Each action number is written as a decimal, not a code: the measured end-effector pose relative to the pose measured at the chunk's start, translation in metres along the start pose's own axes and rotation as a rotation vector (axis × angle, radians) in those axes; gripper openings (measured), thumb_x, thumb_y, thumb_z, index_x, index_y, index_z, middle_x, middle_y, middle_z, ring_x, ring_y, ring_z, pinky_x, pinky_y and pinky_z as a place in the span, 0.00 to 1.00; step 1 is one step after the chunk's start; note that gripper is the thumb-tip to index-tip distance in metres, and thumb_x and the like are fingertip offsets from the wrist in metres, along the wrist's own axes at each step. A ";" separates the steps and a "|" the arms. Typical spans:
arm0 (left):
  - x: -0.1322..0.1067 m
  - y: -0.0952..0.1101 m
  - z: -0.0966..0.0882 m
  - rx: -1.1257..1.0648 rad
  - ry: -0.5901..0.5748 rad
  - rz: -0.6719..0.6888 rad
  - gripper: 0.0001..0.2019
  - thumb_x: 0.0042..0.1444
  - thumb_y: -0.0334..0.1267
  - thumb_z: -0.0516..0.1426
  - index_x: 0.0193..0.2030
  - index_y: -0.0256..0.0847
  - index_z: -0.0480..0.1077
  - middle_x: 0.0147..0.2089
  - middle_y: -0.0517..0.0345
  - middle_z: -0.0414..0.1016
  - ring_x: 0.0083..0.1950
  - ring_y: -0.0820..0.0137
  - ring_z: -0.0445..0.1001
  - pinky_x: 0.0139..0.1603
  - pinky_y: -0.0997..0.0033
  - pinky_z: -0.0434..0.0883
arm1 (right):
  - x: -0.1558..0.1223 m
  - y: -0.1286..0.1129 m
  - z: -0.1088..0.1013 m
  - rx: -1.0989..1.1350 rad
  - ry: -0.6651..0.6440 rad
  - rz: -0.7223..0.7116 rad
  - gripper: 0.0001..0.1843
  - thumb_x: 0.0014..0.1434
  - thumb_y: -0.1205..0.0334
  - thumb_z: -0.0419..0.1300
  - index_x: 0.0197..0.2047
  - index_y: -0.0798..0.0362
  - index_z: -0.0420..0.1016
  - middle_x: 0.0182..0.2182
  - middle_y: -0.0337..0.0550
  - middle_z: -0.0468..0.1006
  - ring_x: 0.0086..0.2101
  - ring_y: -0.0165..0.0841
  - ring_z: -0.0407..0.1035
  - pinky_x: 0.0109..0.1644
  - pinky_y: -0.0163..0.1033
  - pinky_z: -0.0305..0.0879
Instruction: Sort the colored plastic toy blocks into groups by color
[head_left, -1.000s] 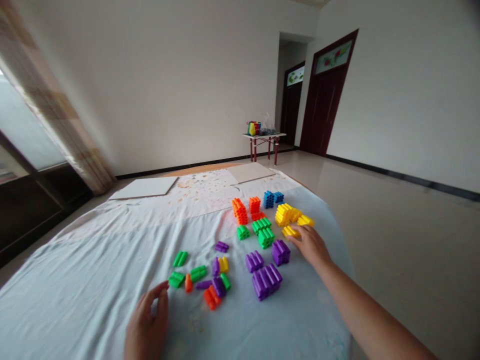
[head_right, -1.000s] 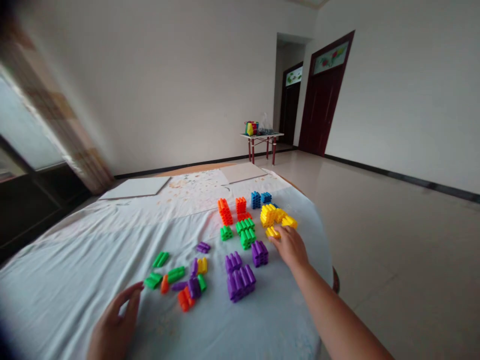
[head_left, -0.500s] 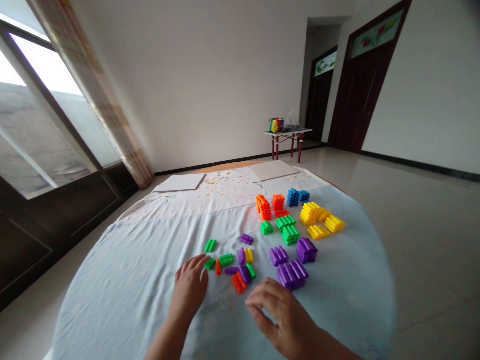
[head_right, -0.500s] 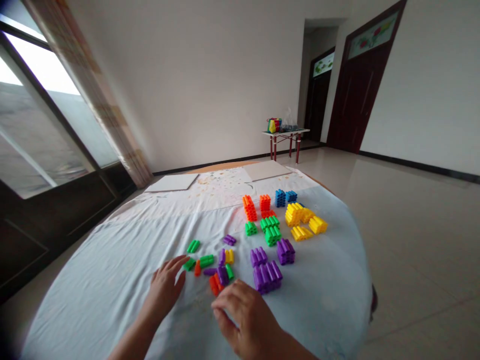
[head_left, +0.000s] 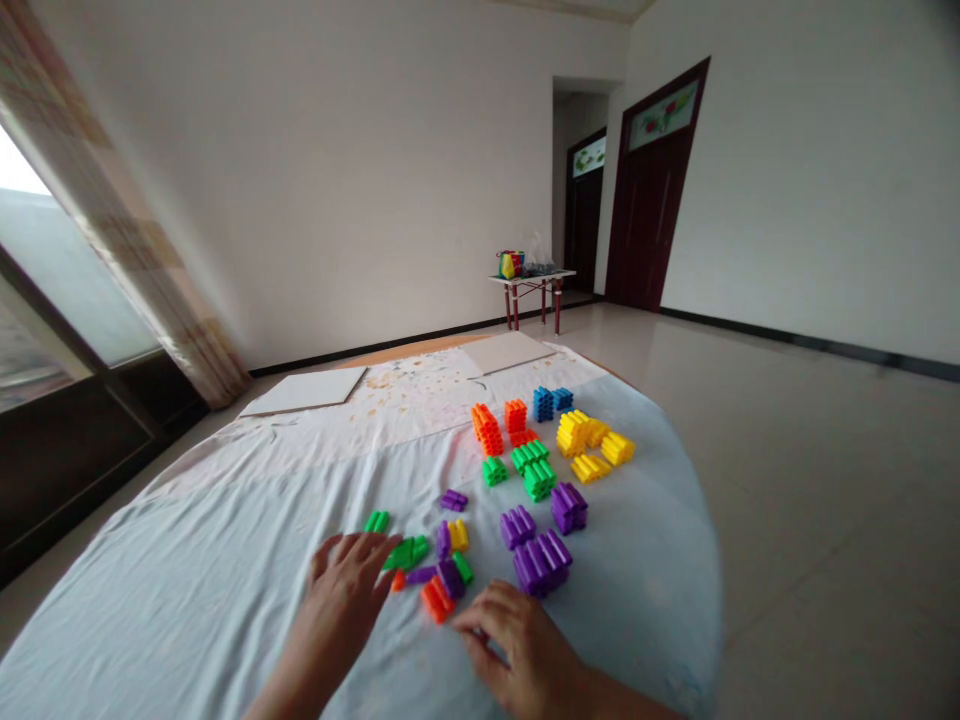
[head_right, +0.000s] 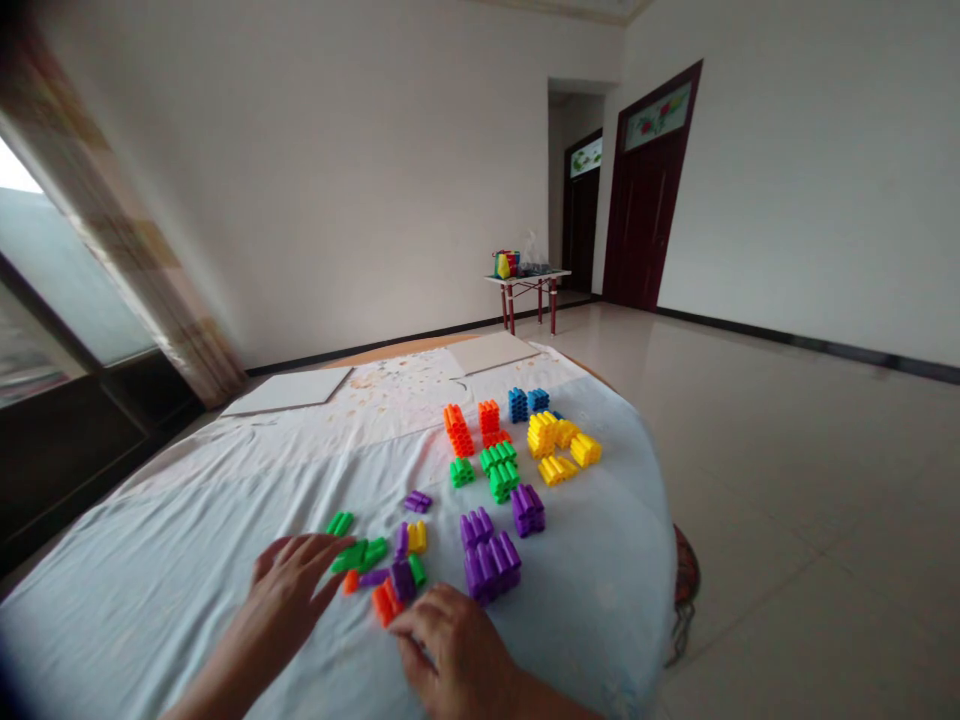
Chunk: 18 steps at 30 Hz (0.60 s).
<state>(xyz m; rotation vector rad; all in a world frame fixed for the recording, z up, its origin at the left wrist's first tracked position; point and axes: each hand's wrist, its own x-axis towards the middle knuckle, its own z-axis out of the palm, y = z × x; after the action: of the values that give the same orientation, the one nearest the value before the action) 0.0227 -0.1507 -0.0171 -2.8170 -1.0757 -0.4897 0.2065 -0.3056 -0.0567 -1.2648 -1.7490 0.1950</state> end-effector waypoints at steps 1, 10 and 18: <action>0.003 0.007 -0.002 -0.006 0.021 0.021 0.15 0.55 0.40 0.55 0.50 0.51 0.71 0.48 0.57 0.75 0.52 0.63 0.69 0.57 0.55 0.56 | 0.001 0.000 0.000 -0.004 0.006 -0.001 0.08 0.58 0.69 0.52 0.39 0.54 0.72 0.31 0.42 0.76 0.34 0.31 0.69 0.40 0.34 0.66; 0.050 0.053 -0.005 -0.126 0.042 0.103 0.15 0.57 0.42 0.53 0.51 0.51 0.69 0.46 0.55 0.72 0.47 0.63 0.68 0.50 0.58 0.63 | -0.004 0.022 0.024 -0.149 -0.083 -0.142 0.08 0.53 0.64 0.56 0.36 0.52 0.75 0.25 0.39 0.78 0.28 0.30 0.70 0.33 0.29 0.67; 0.092 0.076 0.013 -0.089 -0.246 0.179 0.20 0.56 0.29 0.49 0.52 0.51 0.68 0.48 0.55 0.68 0.47 0.67 0.68 0.49 0.66 0.64 | -0.011 0.037 0.046 -0.230 -0.230 -0.216 0.08 0.56 0.55 0.58 0.35 0.47 0.75 0.24 0.32 0.77 0.25 0.28 0.69 0.29 0.27 0.64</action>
<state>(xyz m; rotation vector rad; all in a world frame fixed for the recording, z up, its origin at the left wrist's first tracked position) 0.1409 -0.1467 0.0036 -3.0773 -0.8415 -0.1829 0.1968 -0.2804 -0.1104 -1.2411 -2.1405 0.0133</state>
